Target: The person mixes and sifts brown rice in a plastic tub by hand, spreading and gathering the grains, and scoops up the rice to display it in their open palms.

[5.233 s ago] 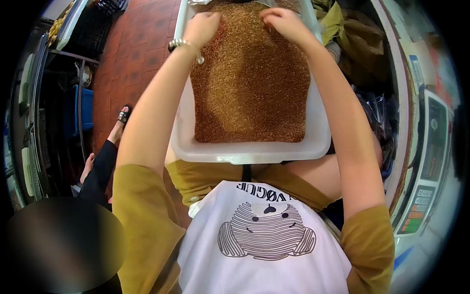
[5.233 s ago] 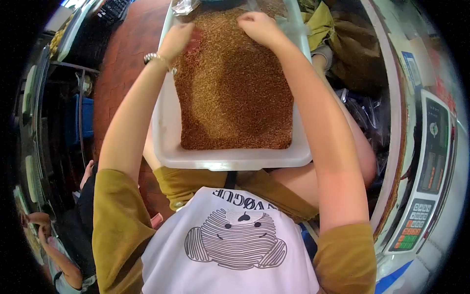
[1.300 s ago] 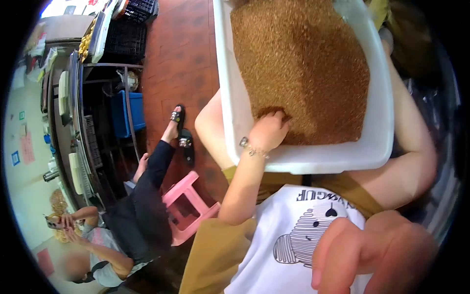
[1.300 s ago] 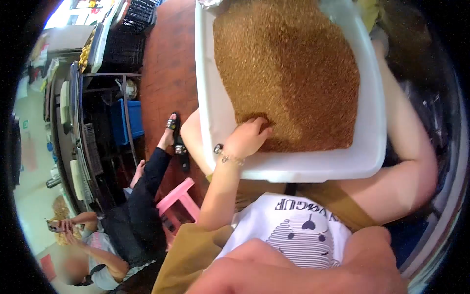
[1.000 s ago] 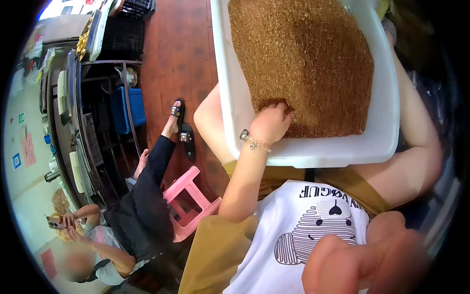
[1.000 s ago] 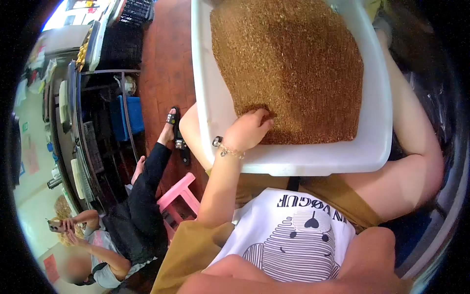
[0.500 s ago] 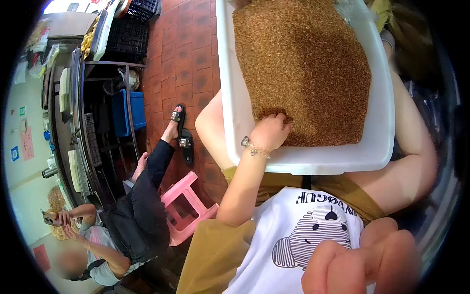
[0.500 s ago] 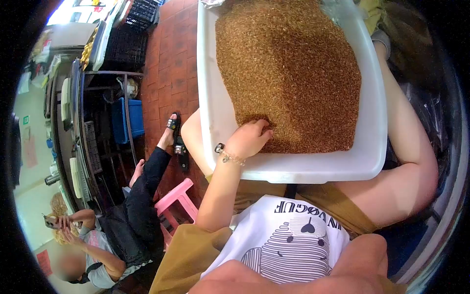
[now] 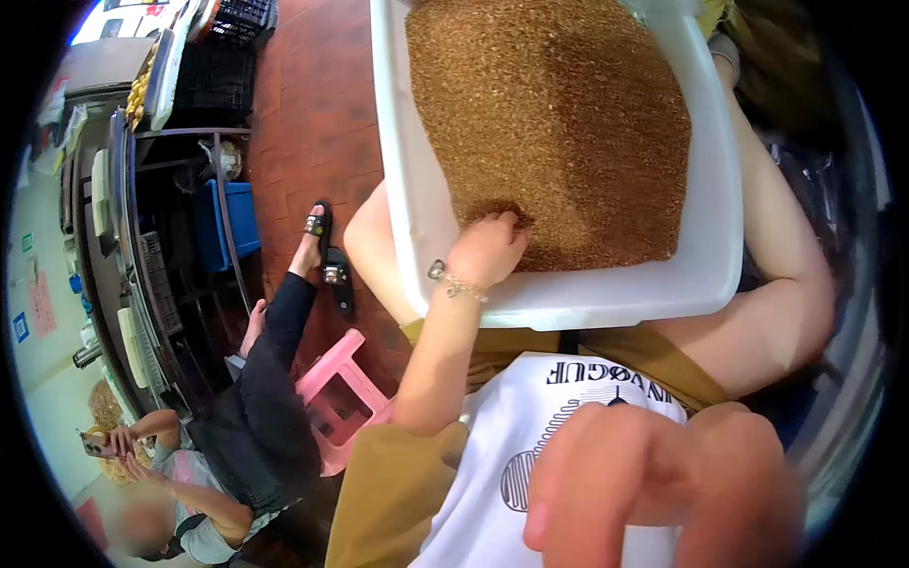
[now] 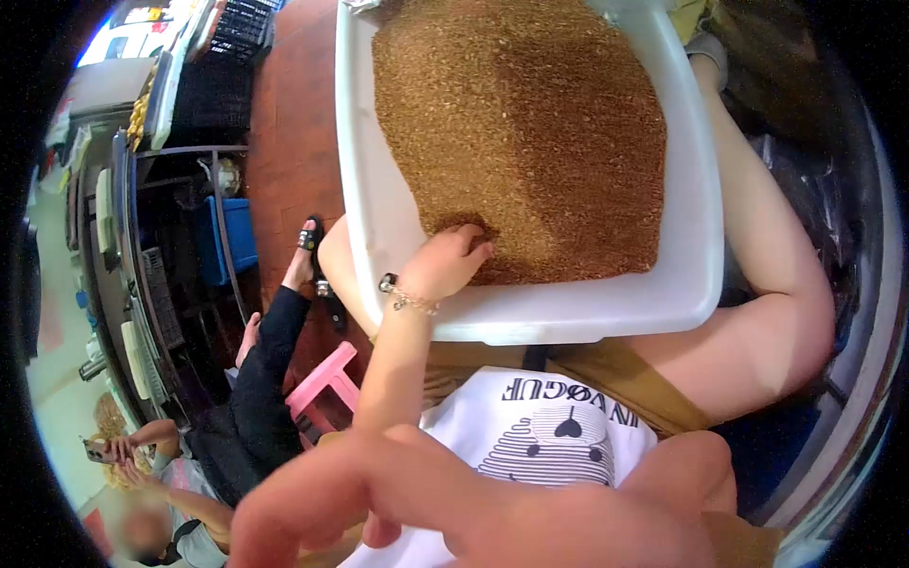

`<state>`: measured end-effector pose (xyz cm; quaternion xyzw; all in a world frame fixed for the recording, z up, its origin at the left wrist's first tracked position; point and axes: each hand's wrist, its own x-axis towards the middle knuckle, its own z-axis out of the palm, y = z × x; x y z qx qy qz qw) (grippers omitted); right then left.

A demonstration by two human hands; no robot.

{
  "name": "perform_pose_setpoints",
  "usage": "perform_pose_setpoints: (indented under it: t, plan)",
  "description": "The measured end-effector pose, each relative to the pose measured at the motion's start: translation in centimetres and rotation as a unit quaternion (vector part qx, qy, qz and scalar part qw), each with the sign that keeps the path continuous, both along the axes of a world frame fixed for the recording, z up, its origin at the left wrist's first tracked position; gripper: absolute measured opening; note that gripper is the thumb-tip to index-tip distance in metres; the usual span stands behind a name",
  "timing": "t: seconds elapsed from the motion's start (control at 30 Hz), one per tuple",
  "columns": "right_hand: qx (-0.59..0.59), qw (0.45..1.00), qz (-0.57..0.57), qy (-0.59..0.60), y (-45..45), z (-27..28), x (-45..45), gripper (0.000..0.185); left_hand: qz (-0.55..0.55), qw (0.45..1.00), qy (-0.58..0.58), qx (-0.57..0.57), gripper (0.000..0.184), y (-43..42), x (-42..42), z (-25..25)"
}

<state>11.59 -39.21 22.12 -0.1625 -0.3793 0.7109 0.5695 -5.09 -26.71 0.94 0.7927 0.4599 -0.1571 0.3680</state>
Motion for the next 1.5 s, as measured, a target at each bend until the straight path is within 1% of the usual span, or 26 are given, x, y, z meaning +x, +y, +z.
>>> perform_pose_setpoints:
  t: [0.17,0.2,0.33,0.47,0.57,0.67,0.77,0.83,0.87,0.93,0.97,1.0,1.03,1.07,1.1,1.17,1.2,1.23,1.3,1.33,1.43,1.5]
  plan:
    - [-0.011,1.000,-0.014,-0.013,-0.4,-0.4,0.5,0.026,0.004,1.000,-0.008,-0.005,0.037,0.0,-0.3,-0.6]
    - [-0.014,1.000,-0.020,-0.018,-0.3,-0.5,0.5,0.026,-0.001,0.999,-0.035,0.035,0.035,-0.2,-0.4,-0.7]
    - [-0.025,0.999,-0.033,-0.028,-0.5,-0.7,0.6,0.026,0.011,1.000,-0.022,-0.004,0.036,0.1,-0.3,-0.5]
    - [-0.035,0.998,-0.044,-0.041,-0.9,-1.2,0.4,0.027,0.017,1.000,-0.011,-0.010,0.036,0.1,-0.2,-0.6]
    - [-0.047,0.996,-0.063,-0.053,-0.9,-1.3,0.7,0.027,0.020,0.999,-0.024,-0.017,0.036,0.2,-0.4,-0.9]
    - [-0.062,0.992,-0.089,-0.069,-1.0,-1.4,0.9,0.028,0.039,0.999,-0.011,-0.025,0.036,0.2,-0.3,-0.7]
    - [-0.103,0.980,-0.141,-0.093,-0.9,-1.7,1.5,0.028,0.037,0.999,0.029,0.003,0.035,0.2,-0.7,-0.3]
    - [-0.158,0.959,-0.198,-0.127,-0.1,-2.4,2.9,0.029,0.031,0.997,0.066,0.035,0.034,0.0,-0.9,0.2]
    - [-0.168,0.953,-0.192,-0.164,0.7,-3.3,4.2,0.029,0.028,0.995,0.086,0.050,0.034,-0.1,-1.0,0.6]
    - [-0.126,0.941,-0.107,-0.297,3.1,-7.3,8.4,0.027,0.019,0.990,0.133,0.048,0.033,0.1,-0.5,1.8]
    - [-0.211,0.881,-0.117,-0.407,3.5,-8.3,8.9,0.025,0.014,0.987,0.156,0.046,0.033,0.3,-0.4,2.2]
    - [-0.219,0.805,-0.080,-0.545,4.1,-10.1,9.7,0.027,-0.001,0.984,0.172,0.047,0.033,0.6,-0.4,2.4]
    - [-0.221,0.709,-0.042,-0.669,4.6,-12.2,10.3,0.029,-0.019,0.981,0.188,0.048,0.032,1.2,-0.3,2.3]
    - [-0.194,0.609,-0.004,-0.769,4.9,-14.3,10.6,0.028,-0.037,0.977,0.205,0.049,0.032,1.8,-0.3,2.1]
    - [-0.163,0.497,0.034,-0.852,5.4,-16.0,10.7,0.027,-0.094,0.970,0.218,0.051,0.031,2.4,-0.3,1.6]
    - [-0.216,0.441,0.121,-0.863,7.8,-17.9,10.3,0.029,-0.208,0.946,0.242,0.054,0.028,4.1,-0.6,-0.1]
    - [-0.240,0.417,0.156,-0.863,8.5,-19.8,10.6,0.030,-0.283,0.934,0.213,0.038,0.025,4.9,-1.6,-2.8]
    - [-0.264,0.392,0.190,-0.861,8.8,-22.1,10.9,0.033,-0.320,0.923,0.212,0.023,0.025,5.4,-1.7,-4.5]
    - [-0.230,0.394,0.270,-0.848,8.7,-26.3,11.5,0.034,-0.362,0.904,0.227,-0.007,0.025,5.3,-0.9,-5.9]
    - [-0.212,0.393,0.310,-0.840,8.8,-27.0,11.5,0.036,-0.364,0.900,0.237,-0.027,0.025,5.1,-0.4,-6.2]
    - [-0.357,0.436,0.334,-0.756,8.6,-27.7,11.4,0.039,-0.365,0.892,0.250,-0.091,0.025,4.5,0.2,-7.5]
    - [-0.451,0.457,0.340,-0.687,8.5,-27.8,11.3,0.043,-0.366,0.891,0.241,-0.117,0.025,4.4,-0.4,-9.6]
